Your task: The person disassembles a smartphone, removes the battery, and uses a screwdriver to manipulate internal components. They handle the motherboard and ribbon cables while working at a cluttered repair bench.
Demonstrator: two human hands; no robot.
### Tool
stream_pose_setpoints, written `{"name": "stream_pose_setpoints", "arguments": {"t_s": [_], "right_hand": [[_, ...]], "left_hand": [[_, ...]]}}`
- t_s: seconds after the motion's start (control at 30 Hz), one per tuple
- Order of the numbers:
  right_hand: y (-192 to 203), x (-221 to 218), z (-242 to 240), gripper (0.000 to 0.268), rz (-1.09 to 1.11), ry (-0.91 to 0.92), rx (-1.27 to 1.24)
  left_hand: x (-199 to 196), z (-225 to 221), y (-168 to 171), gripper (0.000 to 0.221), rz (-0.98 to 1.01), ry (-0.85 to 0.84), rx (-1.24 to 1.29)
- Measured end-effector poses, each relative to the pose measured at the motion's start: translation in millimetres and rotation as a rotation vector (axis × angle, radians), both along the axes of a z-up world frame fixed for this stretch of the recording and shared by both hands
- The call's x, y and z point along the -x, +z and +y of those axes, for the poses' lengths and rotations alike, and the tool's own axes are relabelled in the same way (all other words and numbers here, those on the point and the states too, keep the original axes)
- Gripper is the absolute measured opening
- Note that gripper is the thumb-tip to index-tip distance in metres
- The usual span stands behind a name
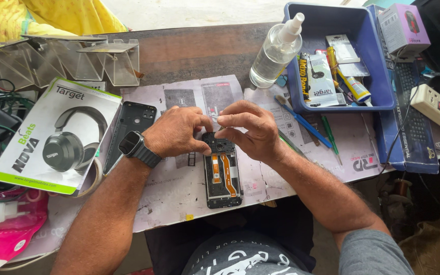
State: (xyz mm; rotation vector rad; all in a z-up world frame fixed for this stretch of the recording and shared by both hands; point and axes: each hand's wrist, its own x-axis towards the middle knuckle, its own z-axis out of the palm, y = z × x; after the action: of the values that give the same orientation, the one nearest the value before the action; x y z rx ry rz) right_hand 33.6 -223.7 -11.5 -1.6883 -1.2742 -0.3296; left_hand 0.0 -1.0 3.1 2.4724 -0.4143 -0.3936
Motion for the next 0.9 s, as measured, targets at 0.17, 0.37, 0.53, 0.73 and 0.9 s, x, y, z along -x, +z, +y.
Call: {"name": "stream_pose_setpoints", "arguments": {"t_s": [0.17, 0.37, 0.53, 0.73, 0.9], "right_hand": [[1.6, 0.3, -2.5, 0.017, 0.045, 0.013, -0.002], [5.9, 3.2, -2.7, 0.021, 0.013, 0.03, -0.01], [6.2, 2.5, -2.7, 0.021, 0.077, 0.078, 0.018], [4.9, 3.9, -3.4, 0.024, 0.056, 0.08, 0.018], [4.0, 3.1, -3.9, 0.026, 0.07, 0.071, 0.04]], "left_hand": [[-0.3, -1.2, -2.0, 0.045, 0.006, 0.007, -0.009], [-1.4, -1.0, -1.2, 0.046, 0.008, -0.003, -0.016], [-0.5, -0.2, -2.6, 0.047, 0.01, 0.012, -0.002], [-1.4, -0.4, -3.8, 0.051, 0.006, 0.001, -0.004], [-0.8, -0.1, -3.8, 0.05, 0.004, -0.002, -0.003]]}}
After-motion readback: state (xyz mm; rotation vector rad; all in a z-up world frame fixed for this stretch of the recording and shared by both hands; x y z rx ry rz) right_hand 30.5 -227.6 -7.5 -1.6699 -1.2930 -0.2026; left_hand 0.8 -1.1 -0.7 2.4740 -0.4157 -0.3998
